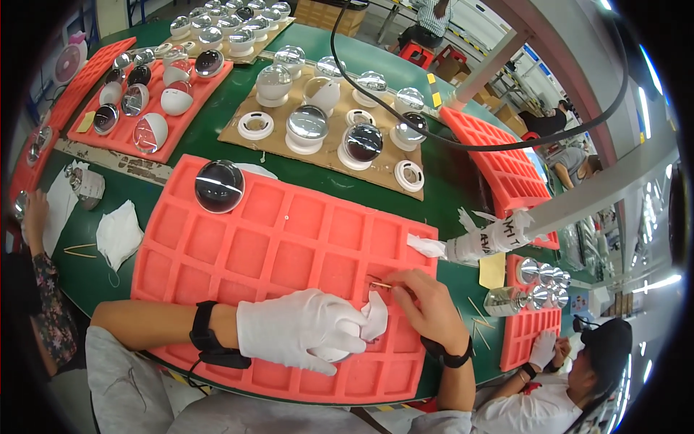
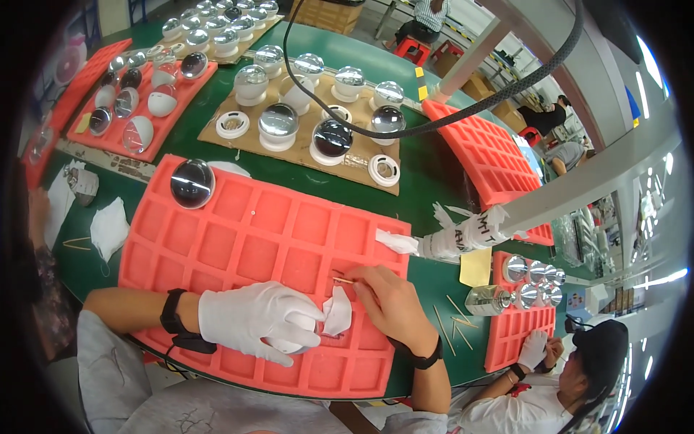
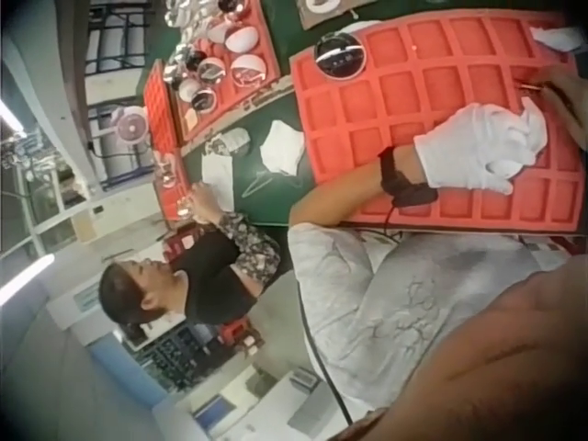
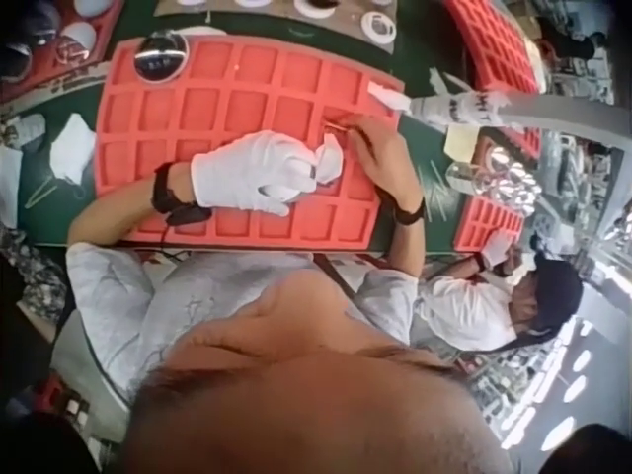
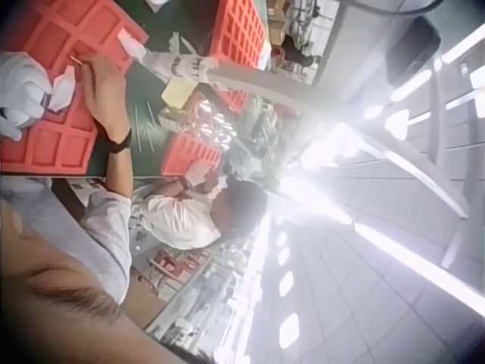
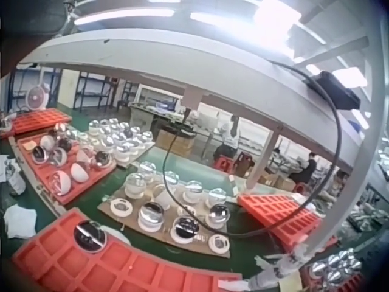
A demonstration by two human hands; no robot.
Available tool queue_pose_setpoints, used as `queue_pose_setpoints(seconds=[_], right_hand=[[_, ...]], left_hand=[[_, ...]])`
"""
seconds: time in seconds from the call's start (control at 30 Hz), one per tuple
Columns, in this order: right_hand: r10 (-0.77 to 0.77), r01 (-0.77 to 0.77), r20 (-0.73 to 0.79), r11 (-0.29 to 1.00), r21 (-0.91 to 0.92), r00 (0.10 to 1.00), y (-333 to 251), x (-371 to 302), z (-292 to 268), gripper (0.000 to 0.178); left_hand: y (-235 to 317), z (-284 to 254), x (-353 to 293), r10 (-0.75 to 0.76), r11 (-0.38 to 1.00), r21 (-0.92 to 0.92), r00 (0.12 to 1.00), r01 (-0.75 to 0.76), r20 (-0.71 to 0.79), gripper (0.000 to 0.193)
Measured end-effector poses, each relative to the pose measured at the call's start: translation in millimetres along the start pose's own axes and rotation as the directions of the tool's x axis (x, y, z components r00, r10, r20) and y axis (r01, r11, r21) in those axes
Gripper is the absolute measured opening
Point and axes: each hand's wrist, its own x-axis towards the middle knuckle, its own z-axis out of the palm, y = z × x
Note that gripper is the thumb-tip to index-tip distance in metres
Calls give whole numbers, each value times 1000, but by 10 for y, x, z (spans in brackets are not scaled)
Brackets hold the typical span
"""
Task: The person cleans a camera dome with a cloth and a toothpick, applies a substance to the edge with a stick, and then fits the dome into a housing. After assembling the components, the person places the finished unit into a red tray.
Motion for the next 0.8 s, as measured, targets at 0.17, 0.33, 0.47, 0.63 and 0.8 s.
queue_pose_setpoints(seconds=[0.17, 0.33, 0.47, 0.63, 0.8], right_hand=[[-165, 167, 46, 985, -35, 985, 49, 14, -36, 12], [-219, 219, 22, 975, -24, 976, -14, 19, -46, 8], [-232, 231, 22, 973, 27, 973, -141, -35, -70, 6], [-284, 281, 68, 958, 55, 956, -222, -122, -74, 5], [-271, 228, 240, 955, 191, 932, -154, -193, -13, 8]], left_hand=[[23, -2, 4, -21, 992, -129, 998, 14, -52, 39], [-42, 80, -4, 9, 974, -224, 991, -40, -135, 34], [-66, 125, -37, 73, 983, -159, 992, -88, -101, 33], [-102, 145, -32, 109, 972, -190, 981, -140, -161, 29], [-199, 164, -29, 205, 970, -102, 968, -220, -147, 33]])
